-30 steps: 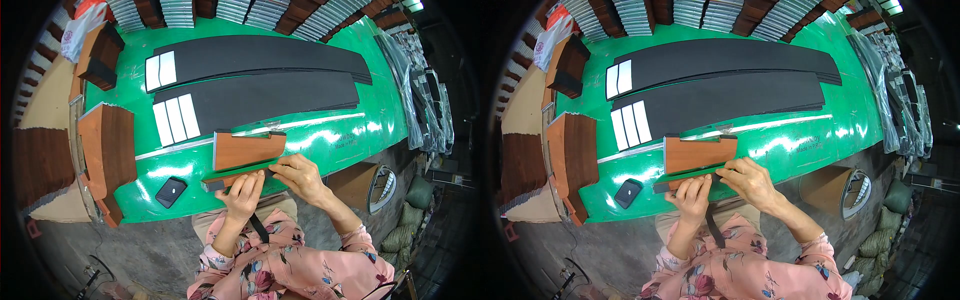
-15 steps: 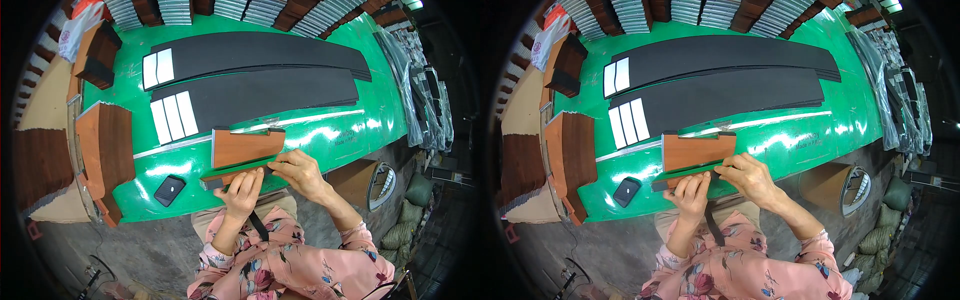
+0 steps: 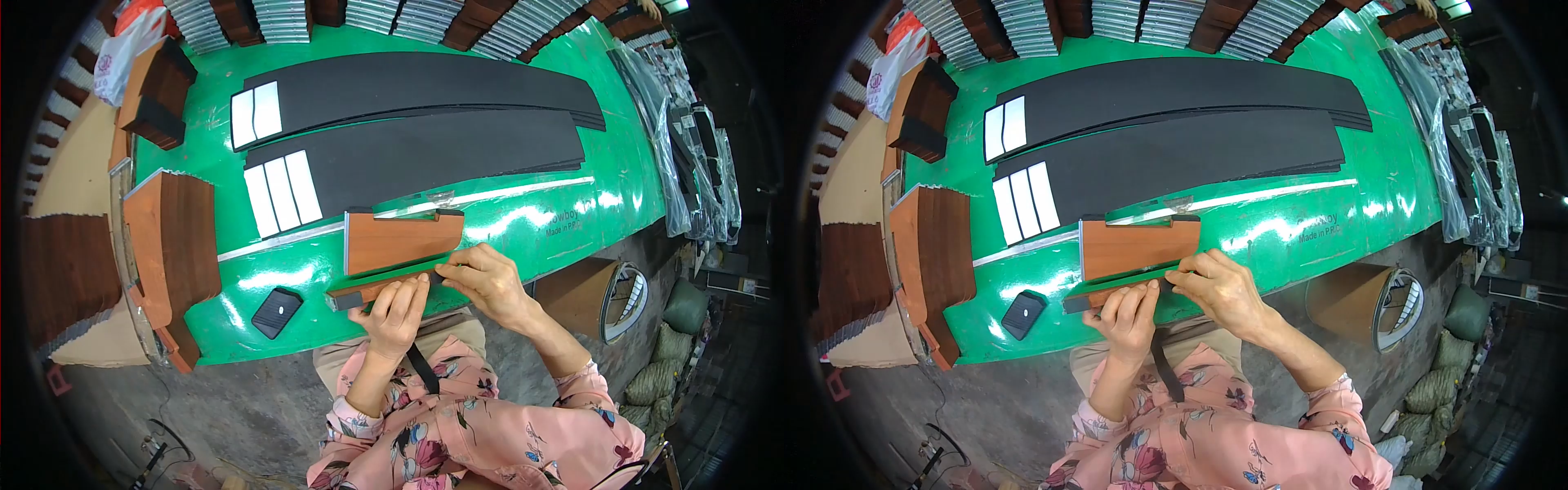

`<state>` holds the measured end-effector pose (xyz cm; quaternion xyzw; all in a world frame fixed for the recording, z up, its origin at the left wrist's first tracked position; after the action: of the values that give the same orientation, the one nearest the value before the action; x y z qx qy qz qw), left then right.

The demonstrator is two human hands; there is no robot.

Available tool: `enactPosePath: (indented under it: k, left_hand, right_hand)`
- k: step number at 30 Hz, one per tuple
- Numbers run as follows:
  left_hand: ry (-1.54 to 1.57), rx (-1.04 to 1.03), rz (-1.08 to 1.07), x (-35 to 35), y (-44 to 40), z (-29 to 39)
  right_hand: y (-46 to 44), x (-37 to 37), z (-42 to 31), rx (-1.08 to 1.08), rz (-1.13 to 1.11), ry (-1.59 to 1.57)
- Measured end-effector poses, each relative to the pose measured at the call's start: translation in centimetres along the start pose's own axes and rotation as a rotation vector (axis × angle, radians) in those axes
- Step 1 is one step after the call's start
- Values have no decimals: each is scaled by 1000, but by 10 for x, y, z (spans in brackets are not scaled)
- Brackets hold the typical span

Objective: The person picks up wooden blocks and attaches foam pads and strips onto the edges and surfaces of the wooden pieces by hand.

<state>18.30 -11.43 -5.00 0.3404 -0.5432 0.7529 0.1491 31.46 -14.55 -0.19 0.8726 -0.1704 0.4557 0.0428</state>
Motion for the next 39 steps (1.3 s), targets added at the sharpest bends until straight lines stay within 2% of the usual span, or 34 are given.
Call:
enactPosePath:
  k: [6,9,12,13,15,17,23,26,29,31,32,34,39]
  left_hand:
    - [20,4,-6,-3,5,0]
    - [-12,7,-38,-5,4,0]
    - [-29,-4,-28,-4,3,2]
    - [-32,-2,-20,-3,2,1]
    - [-34,-17,2,-1,-1,3]
    - [-31,-36,9,0,-4,4]
    - [-79,-81,-5,1,-4,7]
    - [-81,-65,-26,0,-2,8]
    - [-82,-69,-36,0,-3,8]
    - [-100,-68,-47,1,-4,10]
    - [-79,-66,-45,0,-3,9]
    - [-66,-62,-49,-1,-3,9]
    - [-17,-29,-95,-1,-12,5]
  right_hand:
    - [5,0,6,-4,11,-47]
    - [7,0,11,-61,-59,-77]
    - [15,6,36,-278,53,-341]
    - [19,5,39,-275,62,-346]
    - [27,-6,48,-346,-63,-404]
    - [31,-7,42,-275,1,-364]
    - [35,-12,42,-348,50,-420]
    - [35,-13,41,-253,135,-394]
    - [34,-17,45,-358,90,-504]
    - [37,-43,64,-674,-84,-787]
    - [34,-45,63,-660,-90,-797]
    - [35,-54,65,-726,-174,-1070]
    - [31,-54,61,-711,-224,-1145]
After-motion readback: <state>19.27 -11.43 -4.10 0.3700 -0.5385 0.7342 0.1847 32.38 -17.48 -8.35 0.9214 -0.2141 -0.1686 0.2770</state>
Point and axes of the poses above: each hand's wrist, its own y-axis away from the middle knuckle, its own x-axis out of the back of the hand, z = x × y, the point moved 7 cm from there along -y, towards the middle knuckle, and after that the axes turned 12 degrees about -x, right-handed, at the moved point
